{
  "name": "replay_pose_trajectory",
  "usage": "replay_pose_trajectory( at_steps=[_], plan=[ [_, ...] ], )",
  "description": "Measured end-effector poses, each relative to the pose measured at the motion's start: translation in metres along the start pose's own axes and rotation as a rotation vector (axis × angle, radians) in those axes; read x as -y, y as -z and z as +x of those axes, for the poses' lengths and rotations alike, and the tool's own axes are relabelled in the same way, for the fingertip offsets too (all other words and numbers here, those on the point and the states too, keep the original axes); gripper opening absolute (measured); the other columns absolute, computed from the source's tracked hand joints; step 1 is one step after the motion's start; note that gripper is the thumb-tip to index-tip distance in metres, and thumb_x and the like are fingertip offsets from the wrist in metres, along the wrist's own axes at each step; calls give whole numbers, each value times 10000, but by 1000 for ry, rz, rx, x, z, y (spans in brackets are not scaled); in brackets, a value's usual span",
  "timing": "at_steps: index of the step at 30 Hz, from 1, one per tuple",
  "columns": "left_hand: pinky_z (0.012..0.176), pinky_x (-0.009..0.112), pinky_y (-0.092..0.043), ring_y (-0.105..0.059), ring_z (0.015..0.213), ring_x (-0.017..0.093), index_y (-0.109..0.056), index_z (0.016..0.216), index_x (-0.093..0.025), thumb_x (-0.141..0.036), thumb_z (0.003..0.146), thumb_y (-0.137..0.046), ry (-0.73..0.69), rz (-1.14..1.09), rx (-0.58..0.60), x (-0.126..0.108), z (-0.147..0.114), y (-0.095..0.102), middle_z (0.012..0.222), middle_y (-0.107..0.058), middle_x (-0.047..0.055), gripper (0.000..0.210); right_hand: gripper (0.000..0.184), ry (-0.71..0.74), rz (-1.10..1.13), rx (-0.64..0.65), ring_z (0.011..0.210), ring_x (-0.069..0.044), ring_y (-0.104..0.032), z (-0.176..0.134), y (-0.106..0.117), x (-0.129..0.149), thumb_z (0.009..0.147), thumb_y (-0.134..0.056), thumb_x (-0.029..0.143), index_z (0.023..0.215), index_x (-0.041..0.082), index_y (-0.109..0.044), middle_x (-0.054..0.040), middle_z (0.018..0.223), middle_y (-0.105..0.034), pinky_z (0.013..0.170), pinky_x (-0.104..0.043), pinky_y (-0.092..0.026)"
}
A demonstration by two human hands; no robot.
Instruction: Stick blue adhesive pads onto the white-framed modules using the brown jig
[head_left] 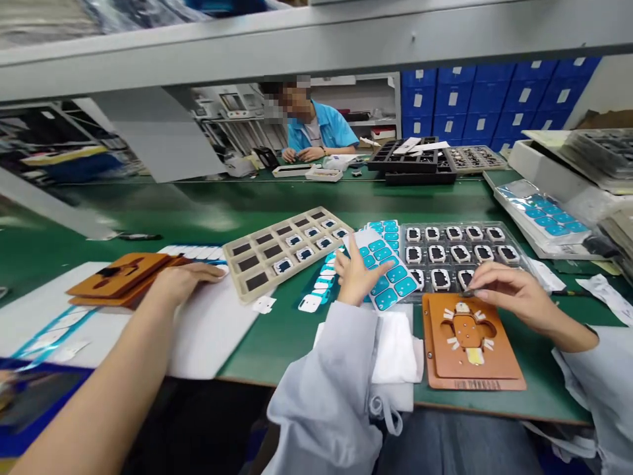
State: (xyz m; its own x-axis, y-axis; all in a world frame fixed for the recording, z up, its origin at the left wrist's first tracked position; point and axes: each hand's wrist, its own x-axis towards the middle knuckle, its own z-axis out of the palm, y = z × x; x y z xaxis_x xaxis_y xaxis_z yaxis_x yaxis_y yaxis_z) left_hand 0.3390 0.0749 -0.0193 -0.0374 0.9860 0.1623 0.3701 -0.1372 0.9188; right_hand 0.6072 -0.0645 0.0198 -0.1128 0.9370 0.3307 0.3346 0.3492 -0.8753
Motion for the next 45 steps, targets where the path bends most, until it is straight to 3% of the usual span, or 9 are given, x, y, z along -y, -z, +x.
replay_pose_trajectory(
  at_steps=[4, 9, 13, 18, 23, 32, 36, 41, 45],
  plan=[
    [1108, 723, -176, -61, 1479, 505, -390, 1472, -365, -559, 528, -889, -83, 430, 332, -10, -17, 2, 1644, -110, 120, 1085, 307, -42, -50, 23, 820, -217, -648, -13, -5, 6, 864, -692, 493, 1044, 245, -717, -64, 892, -684, 751, -356, -555],
    [1161, 583, -280, -283, 1457, 416, -430, 1470, -305, -558, 554, -868, -221, 418, 551, -1, -13, 2, 1549, -378, 133, 1046, 177, 131, -185, 74, 815, -197, -613, -20, -13, 9, 915, -608, 282, 1061, 241, -699, -55, 912, -673, 748, -338, -499],
    [1159, 639, -247, -214, 1483, 433, -464, 1454, -333, -467, 598, -861, -250, 499, 663, -1, -6, 19, 1555, -382, 94, 953, 187, 155, -229, 101, 799, -193, -586, -19, -15, 8, 872, -597, 194, 1025, 228, -697, -49, 875, -640, 736, -325, -457],
    [1119, 673, -261, -243, 1447, 452, -554, 1376, -343, -576, 673, -804, -337, 629, 528, -10, -13, 21, 1534, -416, 88, 782, 214, 166, -276, 124, 845, -217, -565, -20, -18, 6, 859, -593, 156, 1028, 239, -693, -45, 877, -660, 807, -369, -419],
    [1119, 547, -297, -371, 1293, 317, -728, 1096, -295, -420, 951, -538, -776, 529, 256, -10, -28, -11, 1384, -564, 59, 269, 195, 167, -291, 167, 909, -243, -543, -20, -21, 5, 888, -573, 182, 1026, 235, -700, -57, 885, -681, 815, -389, -397],
    [921, 420, -417, -471, 1034, 239, -706, 844, -237, -350, 962, -503, -1225, 240, 353, -41, -54, -12, 1077, -683, 65, 261, 115, 128, -305, 106, 882, -228, -539, -22, -26, 2, 861, -652, 173, 945, 237, -696, -33, 843, -667, 802, -382, -375],
    [836, 410, -424, -498, 915, 226, -674, 709, -236, -329, 930, -523, -1237, 165, 372, -47, -61, -11, 917, -699, 57, 283, 111, 138, -313, 118, 905, -228, -540, -23, -29, 1, 834, -674, 155, 914, 232, -676, -29, 881, -660, 831, -394, -385],
    [849, 401, -430, -539, 877, 207, -705, 818, -244, -353, 935, -530, -1228, 50, 532, -48, -64, -13, 895, -721, 44, 237, 149, 210, -156, 39, 892, -205, -576, -17, -25, 5, 867, -674, 234, 1011, 236, -638, -50, 1009, -580, 766, -333, -475],
    [929, 420, -436, -564, 1048, 242, -705, 1016, -228, -433, 956, -510, -1235, 4, 709, -48, -65, -17, 1047, -741, 56, 290, 114, 223, -221, -265, 918, -232, -593, -1, 11, -10, 879, -659, 330, 947, 240, -643, -51, 947, -618, 830, -368, -486]
  ],
)
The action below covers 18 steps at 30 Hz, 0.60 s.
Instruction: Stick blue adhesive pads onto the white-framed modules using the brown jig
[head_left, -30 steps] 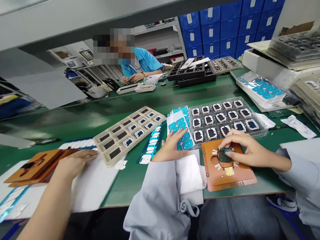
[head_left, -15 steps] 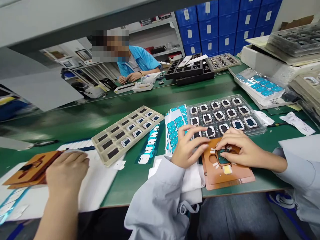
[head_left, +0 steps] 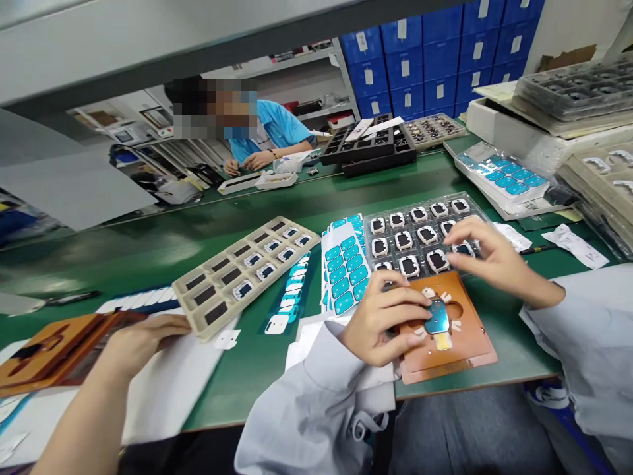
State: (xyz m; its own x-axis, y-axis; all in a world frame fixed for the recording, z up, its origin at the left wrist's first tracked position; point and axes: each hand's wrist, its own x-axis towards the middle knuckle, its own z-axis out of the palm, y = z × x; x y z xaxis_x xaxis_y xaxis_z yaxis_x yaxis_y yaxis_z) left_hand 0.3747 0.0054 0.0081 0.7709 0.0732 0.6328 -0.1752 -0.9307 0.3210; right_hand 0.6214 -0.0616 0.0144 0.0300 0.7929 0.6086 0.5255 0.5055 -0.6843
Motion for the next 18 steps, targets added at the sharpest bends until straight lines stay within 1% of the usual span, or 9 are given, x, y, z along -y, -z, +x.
replay_pose_trajectory(
  at_steps=[3, 4, 5, 7, 9, 12, 14, 16, 18],
  plan=[
    [974, 477, -427, -531, 1159, 280, -687, 1102, -202, -518, 952, -495, -61, -56, 43, 2, 1, -3, 1122, -728, 76, 398, 129, -161, -136, -286, 764, -212, -598, 15, 32, -38, 817, -645, 322, 904, 226, -647, -30, 805, -632, 747, -347, -484],
    [976, 486, -426, -530, 1162, 281, -681, 1107, -195, -530, 944, -506, -81, -62, 43, 3, 1, -4, 1120, -728, 78, 411, 150, -215, -190, -330, 740, -210, -596, 17, 42, -51, 788, -641, 312, 908, 223, -649, -26, 777, -634, 732, -344, -479],
    [973, 485, -427, -532, 1156, 278, -678, 1104, -192, -529, 938, -521, -94, -60, 39, 3, 0, -4, 1112, -730, 77, 407, 173, -262, -252, -344, 728, -212, -594, 19, 49, -62, 766, -632, 303, 915, 218, -651, -27, 762, -640, 724, -345, -475],
    [956, 472, -433, -537, 1136, 271, -679, 1089, -190, -511, 926, -548, -104, -47, 25, 4, 0, -5, 1099, -731, 74, 383, 215, -332, -394, -274, 746, -228, -598, 19, 58, -77, 754, -601, 296, 939, 204, -662, -50, 788, -670, 733, -362, -466],
    [940, 465, -437, -543, 1113, 268, -683, 1081, -194, -502, 917, -564, -104, -35, 21, 3, -1, -6, 1095, -730, 73, 369, 271, -359, -564, -136, 851, -274, -599, 15, 57, -84, 794, -567, 325, 1005, 197, -679, -89, 893, -707, 787, -416, -446],
    [930, 466, -442, -546, 1090, 267, -686, 1102, -201, -530, 909, -567, -90, -29, 39, 2, -2, -7, 1099, -722, 80, 399, 326, -303, -791, 74, 1062, -356, -527, 9, 48, -83, 890, -511, 401, 1103, 235, -694, -106, 1032, -721, 898, -550, -345],
    [945, 470, -441, -547, 1104, 272, -689, 1108, -197, -577, 895, -571, -85, -41, 53, 2, -1, -7, 1073, -717, 91, 451, 302, -250, -854, 165, 1121, -371, -491, 7, 43, -83, 925, -489, 403, 1056, 260, -721, -90, 1035, -728, 939, -609, -263],
    [982, 486, -426, -551, 1137, 283, -690, 1107, -190, -629, 874, -573, -84, -59, 68, 1, 0, -7, 1046, -711, 101, 510, 264, -267, -821, 192, 1110, -365, -503, 8, 41, -85, 915, -523, 388, 989, 265, -744, -78, 993, -737, 937, -604, -252],
    [1024, 509, -396, -549, 1172, 296, -685, 1113, -188, -663, 865, -558, -76, -68, 87, 0, 0, -6, 1048, -706, 105, 551, 230, -361, -723, 144, 1061, -362, -538, 11, 42, -88, 860, -605, 405, 961, 264, -756, -76, 937, -739, 897, -558, -301]
  ],
)
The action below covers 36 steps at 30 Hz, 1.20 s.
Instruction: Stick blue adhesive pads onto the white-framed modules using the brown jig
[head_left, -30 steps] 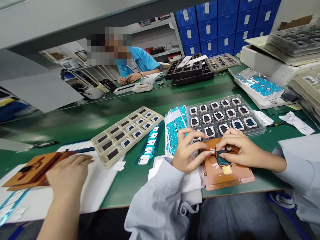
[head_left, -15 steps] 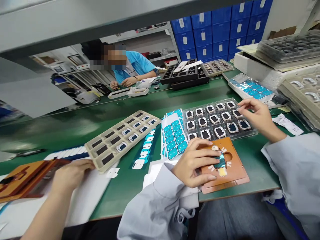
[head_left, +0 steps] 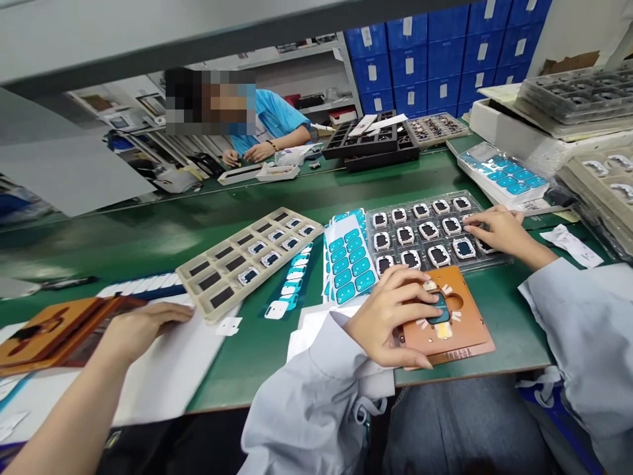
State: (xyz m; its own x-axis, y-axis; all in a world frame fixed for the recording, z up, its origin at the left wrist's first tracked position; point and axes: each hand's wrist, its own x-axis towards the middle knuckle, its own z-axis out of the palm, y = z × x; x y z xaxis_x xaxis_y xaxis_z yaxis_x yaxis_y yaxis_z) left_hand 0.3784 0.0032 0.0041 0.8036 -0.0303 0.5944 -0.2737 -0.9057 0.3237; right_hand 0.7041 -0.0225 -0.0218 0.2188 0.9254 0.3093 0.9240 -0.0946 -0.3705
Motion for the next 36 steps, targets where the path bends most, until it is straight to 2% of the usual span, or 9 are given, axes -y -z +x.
replay_pose_trajectory(
  at_steps=[3, 7, 9, 12, 15, 19, 26, 30, 36],
  plan=[
    [1050, 530, -364, -547, 1191, 302, -679, 1123, -197, -669, 885, -517, 14, 8, 6, -1, 0, 1, 1064, -707, 101, 553, 261, -103, 262, -98, 993, -358, -564, 4, 5, 2, 741, -713, 464, 858, 235, -758, -84, 853, -723, 825, -481, -363],
    [992, 500, -398, -560, 1144, 282, -681, 1084, -193, -627, 907, -512, -36, 35, -56, 0, 0, 0, 1056, -720, 88, 498, 383, -65, 607, -164, 774, -250, -576, -9, 21, 31, 662, -753, 566, 786, 209, -694, -67, 809, -675, 649, -360, -420],
    [965, 482, -409, -563, 1115, 272, -683, 1059, -186, -615, 920, -498, -65, 41, -81, 1, 1, 0, 1019, -728, 83, 488, 392, -41, 817, -36, 639, -168, -543, -23, 30, 52, 694, -760, 559, 852, 211, -671, -35, 812, -644, 549, -298, -406],
    [947, 471, -410, -562, 1085, 268, -685, 1053, -183, -617, 937, -464, -66, 44, -77, 1, 1, 1, 980, -732, 83, 500, 348, 32, 1079, 298, 572, -119, -515, -42, 39, 79, 754, -775, 499, 893, 198, -669, -22, 817, -610, 482, -255, -388],
    [936, 465, -407, -557, 1077, 268, -684, 1060, -188, -611, 945, -450, -50, 43, -64, 1, 1, 1, 990, -731, 85, 497, 290, 165, 1029, 552, 636, -132, -547, -49, 43, 88, 839, -725, 443, 941, 179, -661, -26, 808, -603, 533, -252, -424],
    [929, 459, -405, -554, 1079, 268, -684, 1058, -183, -610, 947, -448, -36, 35, -60, 1, 0, 1, 1004, -729, 86, 500, 254, 299, 889, 566, 612, -110, -433, -46, 45, 78, 878, -693, 408, 946, 171, -634, 13, 724, -512, 559, -240, -359],
    [921, 456, -414, -549, 1067, 267, -683, 1059, -182, -601, 931, -492, -18, 14, -62, 0, 0, 1, 1008, -725, 91, 479, 348, 228, 969, 656, 635, -111, -387, -45, 39, 70, 861, -716, 495, 928, 170, -609, 32, 718, -439, 593, -242, -331],
    [929, 460, -431, -533, 1082, 268, -684, 1057, -181, -571, 915, -538, 19, -14, -42, -1, 0, 1, 1021, -714, 99, 440, 383, 197, 1079, 611, 604, -107, -364, -45, 28, 66, 822, -761, 515, 979, 187, -640, 61, 659, -356, 587, -238, -344],
    [938, 472, -448, -531, 1089, 271, -688, 1058, -196, -526, 880, -599, 33, -24, -34, -2, -1, 1, 1029, -715, 85, 385, 210, 429, 905, 157, 802, -167, -562, -39, 29, 58, 804, -797, 427, 877, 238, -742, -60, 990, -569, 688, -301, -497]
  ],
)
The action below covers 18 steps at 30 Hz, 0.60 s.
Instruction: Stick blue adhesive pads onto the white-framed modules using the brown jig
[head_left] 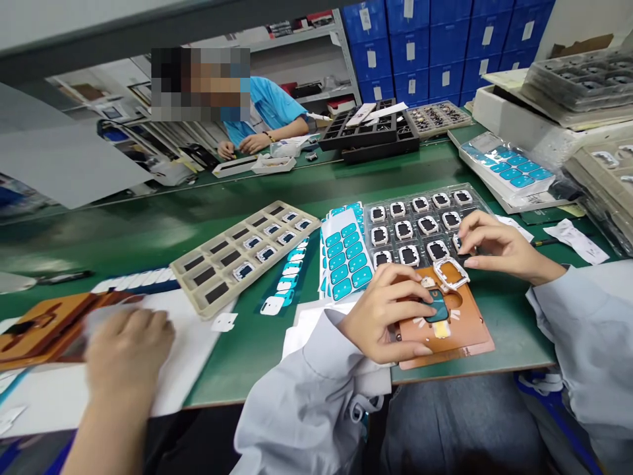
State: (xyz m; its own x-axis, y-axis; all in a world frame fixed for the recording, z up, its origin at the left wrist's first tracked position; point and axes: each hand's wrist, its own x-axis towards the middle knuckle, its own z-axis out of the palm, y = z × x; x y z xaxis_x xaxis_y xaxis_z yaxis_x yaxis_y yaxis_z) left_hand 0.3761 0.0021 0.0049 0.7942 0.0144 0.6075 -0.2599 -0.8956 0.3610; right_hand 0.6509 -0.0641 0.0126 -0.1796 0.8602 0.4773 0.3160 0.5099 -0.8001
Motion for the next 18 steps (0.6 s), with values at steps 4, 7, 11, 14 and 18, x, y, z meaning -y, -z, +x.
replay_pose_trajectory(
  at_steps=[4, 7, 11, 14, 18],
  plan=[
    [925, 456, -461, -534, 1080, 258, -708, 1007, -199, -432, 883, -612, 38, -19, -22, -1, 2, -1, 1000, -723, 71, 281, 193, 142, -170, 182, 1023, -243, -613, 2, 7, 2, 833, -776, 428, 902, 248, -774, -90, 1143, -676, 905, -405, -506],
    [906, 432, -471, -546, 1042, 240, -717, 942, -204, -405, 875, -641, 48, -3, -97, -1, 3, -3, 942, -735, 47, 225, 184, 221, -210, 254, 986, -234, -635, 3, 10, 1, 853, -769, 392, 968, 249, -779, -84, 1118, -709, 896, -412, -501],
    [853, 397, -475, -569, 965, 215, -708, 866, -208, -306, 845, -690, 88, 131, -246, -1, 3, -5, 874, -742, 17, 102, 158, 286, -274, 204, 917, -219, -633, 2, 1, 6, 842, -787, 355, 954, 244, -777, -83, 1089, -714, 814, -392, -502],
    [807, 378, -459, -566, 915, 207, -705, 841, -210, -321, 812, -740, 122, 266, -314, -2, 2, -3, 838, -737, 8, 120, 184, 318, -342, 155, 871, -207, -602, -2, -17, 19, 836, -793, 374, 947, 230, -766, -87, 1060, -712, 758, -373, -493],
    [785, 382, -443, -570, 882, 212, -704, 878, -206, -543, 757, -772, 107, 374, -348, -4, 1, 1, 848, -736, 25, 365, 199, 328, -415, 127, 865, -211, -584, -10, -39, 35, 864, -760, 394, 968, 226, -739, -89, 1047, -706, 752, -388, -483]
  ],
)
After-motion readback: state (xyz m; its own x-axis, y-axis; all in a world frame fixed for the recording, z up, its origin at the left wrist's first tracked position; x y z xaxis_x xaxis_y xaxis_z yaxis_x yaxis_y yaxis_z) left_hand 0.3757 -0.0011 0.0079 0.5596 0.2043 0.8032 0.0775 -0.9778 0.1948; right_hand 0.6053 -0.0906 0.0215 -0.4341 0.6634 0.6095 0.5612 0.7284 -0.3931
